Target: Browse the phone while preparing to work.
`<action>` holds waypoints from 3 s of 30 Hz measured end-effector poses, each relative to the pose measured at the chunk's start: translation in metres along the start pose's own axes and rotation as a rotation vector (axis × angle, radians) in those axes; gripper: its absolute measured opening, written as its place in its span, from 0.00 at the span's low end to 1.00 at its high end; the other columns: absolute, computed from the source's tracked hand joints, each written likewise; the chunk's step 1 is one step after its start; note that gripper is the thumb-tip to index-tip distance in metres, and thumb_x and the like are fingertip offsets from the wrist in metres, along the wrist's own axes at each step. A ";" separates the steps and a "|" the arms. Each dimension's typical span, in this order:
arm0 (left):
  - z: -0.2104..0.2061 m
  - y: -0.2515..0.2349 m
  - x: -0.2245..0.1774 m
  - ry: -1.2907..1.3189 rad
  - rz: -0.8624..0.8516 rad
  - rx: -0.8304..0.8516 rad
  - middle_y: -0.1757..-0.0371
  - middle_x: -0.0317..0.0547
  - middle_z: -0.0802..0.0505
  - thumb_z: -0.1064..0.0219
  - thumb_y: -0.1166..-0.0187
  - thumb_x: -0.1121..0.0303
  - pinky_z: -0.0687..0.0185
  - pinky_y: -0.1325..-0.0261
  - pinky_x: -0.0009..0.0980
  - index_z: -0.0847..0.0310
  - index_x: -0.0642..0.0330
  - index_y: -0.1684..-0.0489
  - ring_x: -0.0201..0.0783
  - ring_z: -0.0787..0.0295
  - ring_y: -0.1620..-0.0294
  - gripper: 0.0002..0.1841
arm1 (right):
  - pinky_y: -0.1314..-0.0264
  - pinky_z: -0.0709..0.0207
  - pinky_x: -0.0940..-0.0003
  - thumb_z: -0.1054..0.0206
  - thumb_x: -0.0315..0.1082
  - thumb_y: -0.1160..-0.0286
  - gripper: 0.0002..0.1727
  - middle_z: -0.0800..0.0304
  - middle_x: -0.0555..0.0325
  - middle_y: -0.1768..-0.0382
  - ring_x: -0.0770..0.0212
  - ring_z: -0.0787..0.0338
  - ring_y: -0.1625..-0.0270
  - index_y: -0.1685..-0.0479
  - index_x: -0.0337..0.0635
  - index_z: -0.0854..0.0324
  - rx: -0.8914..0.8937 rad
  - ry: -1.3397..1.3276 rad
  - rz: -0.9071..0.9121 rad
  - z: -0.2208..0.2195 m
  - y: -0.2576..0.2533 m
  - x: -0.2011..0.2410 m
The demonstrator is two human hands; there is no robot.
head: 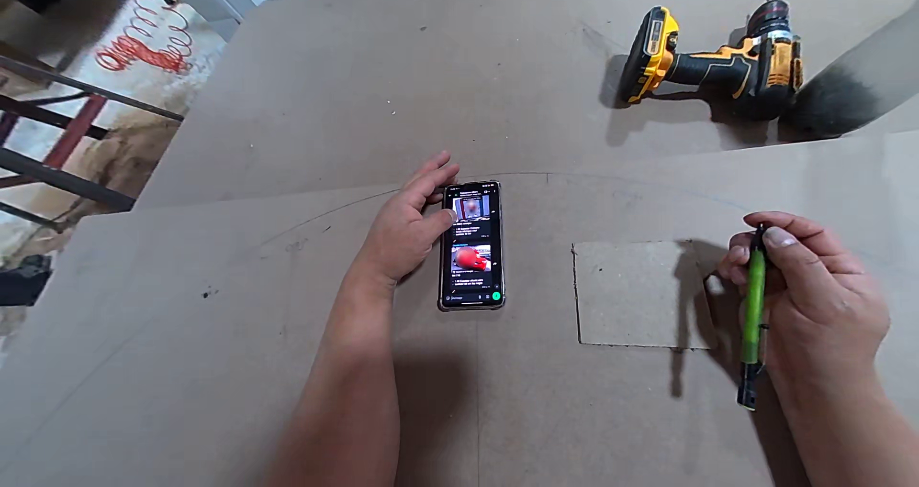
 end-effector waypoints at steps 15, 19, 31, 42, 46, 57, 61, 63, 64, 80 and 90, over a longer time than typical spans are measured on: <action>-0.002 0.000 -0.002 -0.047 -0.020 0.017 0.07 0.34 0.36 0.27 0.32 0.67 0.24 0.20 0.38 0.24 0.48 0.18 0.35 0.28 0.16 0.35 | 0.65 0.16 0.78 0.47 0.34 0.10 0.14 0.12 0.66 0.66 0.71 0.14 0.69 0.42 0.45 0.16 -0.006 0.004 -0.005 -0.001 0.001 0.001; -0.002 0.000 -0.001 -0.048 -0.013 0.012 0.07 0.32 0.36 0.27 0.31 0.66 0.25 0.20 0.38 0.24 0.47 0.18 0.35 0.28 0.16 0.34 | 0.64 0.16 0.78 0.47 0.35 0.10 0.14 0.12 0.65 0.66 0.71 0.14 0.69 0.42 0.45 0.16 -0.008 0.004 -0.005 -0.001 0.001 0.001; 0.000 -0.002 0.004 -0.079 0.026 -0.076 0.10 0.31 0.30 0.28 0.25 0.66 0.22 0.21 0.37 0.20 0.47 0.22 0.33 0.24 0.19 0.27 | 0.65 0.16 0.78 0.47 0.35 0.10 0.14 0.13 0.66 0.67 0.71 0.14 0.70 0.42 0.46 0.16 -0.007 0.004 -0.004 0.000 0.000 0.000; 0.000 -0.001 0.001 -0.080 0.024 -0.088 0.11 0.32 0.29 0.28 0.27 0.68 0.21 0.23 0.36 0.18 0.48 0.24 0.33 0.22 0.22 0.27 | 0.65 0.15 0.78 0.47 0.35 0.10 0.14 0.12 0.66 0.66 0.71 0.14 0.69 0.42 0.46 0.16 -0.009 0.005 -0.013 0.000 0.001 -0.001; 0.000 -0.001 0.002 -0.069 0.034 -0.086 0.10 0.31 0.30 0.29 0.26 0.70 0.20 0.24 0.37 0.18 0.47 0.24 0.33 0.23 0.21 0.27 | 0.65 0.15 0.78 0.46 0.35 0.10 0.13 0.12 0.66 0.66 0.71 0.13 0.69 0.42 0.46 0.16 -0.010 -0.001 -0.006 0.000 0.000 0.000; 0.004 -0.001 0.003 0.033 0.024 -0.091 0.11 0.33 0.29 0.37 0.21 0.72 0.18 0.24 0.37 0.21 0.51 0.22 0.35 0.20 0.23 0.25 | 0.65 0.15 0.79 0.47 0.35 0.10 0.14 0.12 0.66 0.67 0.72 0.14 0.69 0.43 0.47 0.15 -0.011 -0.001 -0.015 -0.001 0.000 -0.001; 0.000 0.000 0.003 -0.025 0.080 -0.147 0.13 0.33 0.26 0.32 0.23 0.67 0.17 0.27 0.37 0.18 0.48 0.24 0.34 0.18 0.25 0.24 | 0.64 0.15 0.78 0.47 0.35 0.10 0.13 0.12 0.66 0.67 0.71 0.13 0.69 0.42 0.46 0.16 -0.001 0.002 -0.003 -0.001 0.001 -0.001; -0.003 -0.001 0.001 -0.088 0.121 -0.195 0.14 0.33 0.25 0.26 0.26 0.61 0.16 0.29 0.37 0.17 0.47 0.26 0.33 0.17 0.27 0.25 | 0.64 0.15 0.77 0.46 0.35 0.10 0.13 0.13 0.66 0.67 0.71 0.13 0.69 0.42 0.46 0.16 0.004 -0.003 0.004 -0.002 0.001 0.000; -0.004 -0.001 0.001 -0.105 0.140 -0.209 0.14 0.33 0.25 0.24 0.27 0.61 0.16 0.29 0.38 0.17 0.47 0.27 0.33 0.17 0.28 0.26 | 0.65 0.15 0.78 0.46 0.35 0.10 0.13 0.13 0.66 0.67 0.71 0.14 0.70 0.42 0.46 0.16 0.004 -0.006 0.006 -0.002 0.001 0.000; 0.005 0.000 0.003 0.070 0.116 -0.240 0.18 0.34 0.19 0.40 0.25 0.79 0.13 0.29 0.37 0.18 0.53 0.27 0.35 0.14 0.29 0.26 | 0.65 0.15 0.78 0.47 0.35 0.10 0.14 0.13 0.65 0.66 0.71 0.14 0.69 0.42 0.46 0.16 -0.008 -0.010 -0.017 -0.001 0.000 -0.002; 0.004 -0.001 0.005 0.051 0.086 -0.222 0.17 0.35 0.20 0.33 0.26 0.75 0.13 0.30 0.38 0.17 0.52 0.27 0.36 0.14 0.29 0.25 | 0.64 0.15 0.77 0.47 0.35 0.10 0.13 0.13 0.66 0.66 0.71 0.14 0.68 0.42 0.46 0.16 0.005 -0.016 -0.003 -0.002 0.000 -0.001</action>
Point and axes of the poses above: each hand's wrist, its own y-axis away from the middle knuckle, its own z-axis out of the back of the hand, x = y × z, the point moved 9 cm from there along -y, towards the middle knuckle
